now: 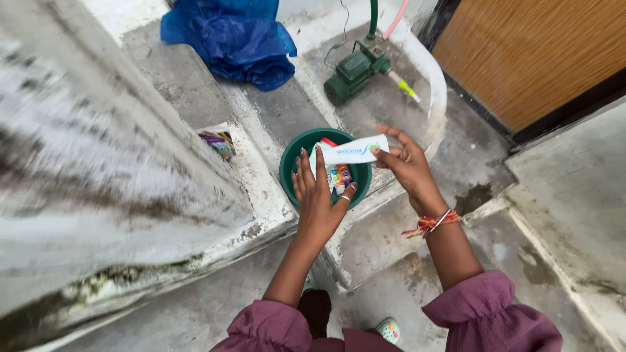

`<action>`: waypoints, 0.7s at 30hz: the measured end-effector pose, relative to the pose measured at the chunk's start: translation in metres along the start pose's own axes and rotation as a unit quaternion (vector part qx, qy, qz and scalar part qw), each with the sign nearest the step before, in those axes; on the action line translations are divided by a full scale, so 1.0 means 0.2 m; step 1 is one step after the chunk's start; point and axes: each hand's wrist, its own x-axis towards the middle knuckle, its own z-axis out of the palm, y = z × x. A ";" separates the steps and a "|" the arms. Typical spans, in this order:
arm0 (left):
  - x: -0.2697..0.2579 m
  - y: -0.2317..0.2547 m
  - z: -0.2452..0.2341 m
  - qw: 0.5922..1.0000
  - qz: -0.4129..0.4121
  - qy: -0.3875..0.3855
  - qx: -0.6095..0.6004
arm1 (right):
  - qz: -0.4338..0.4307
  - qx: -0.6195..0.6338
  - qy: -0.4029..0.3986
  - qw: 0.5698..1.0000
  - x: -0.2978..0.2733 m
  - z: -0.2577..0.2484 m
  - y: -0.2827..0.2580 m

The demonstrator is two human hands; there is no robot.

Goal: The person moves several toiletries from a bathroom sink into a green bucket, including toothpaste tubes, bottles, a toothbrush holder, and a faucet aerator. The person then uses a cloth to wipe the faucet and the wall area above the sink.

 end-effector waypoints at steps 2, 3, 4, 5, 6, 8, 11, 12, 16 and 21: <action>0.02 -0.10 0.05 1.000 0.001 -0.013 -0.005 | 0.035 -0.013 0.024 0.999 0.05 0.00 0.21; 0.02 -0.15 0.07 1.000 0.000 -0.020 -0.007 | 0.033 -0.009 0.040 0.999 0.08 -0.01 0.33; 0.02 -0.19 0.10 0.999 -0.006 -0.035 -0.003 | 0.033 -0.005 0.057 0.998 0.11 -0.02 0.45; 0.02 -0.23 0.12 0.999 -0.012 -0.051 0.001 | 0.033 -0.001 0.074 0.997 0.12 -0.03 0.58; 0.03 -0.26 0.14 0.998 -0.015 -0.065 0.004 | 0.036 -0.018 0.093 0.995 0.14 -0.03 0.70; 0.03 -0.33 0.18 0.996 -0.019 -0.082 0.015 | 0.046 -0.052 0.129 0.989 0.13 -0.03 0.91; 0.01 -0.39 0.21 0.995 -0.007 -0.098 0.025 | 0.112 -0.148 0.131 0.974 0.17 -0.03 1.15; 0.01 -0.41 0.21 0.995 0.001 -0.100 0.027 | 0.125 -0.132 0.121 0.976 0.19 -0.02 1.23; -0.01 -0.46 0.21 0.993 0.009 -0.114 0.032 | 0.150 -0.101 0.081 0.980 0.26 0.01 1.50; -0.04 -0.48 0.16 0.990 -0.003 -0.140 0.033 | 0.166 -0.094 0.077 0.979 0.26 0.04 1.64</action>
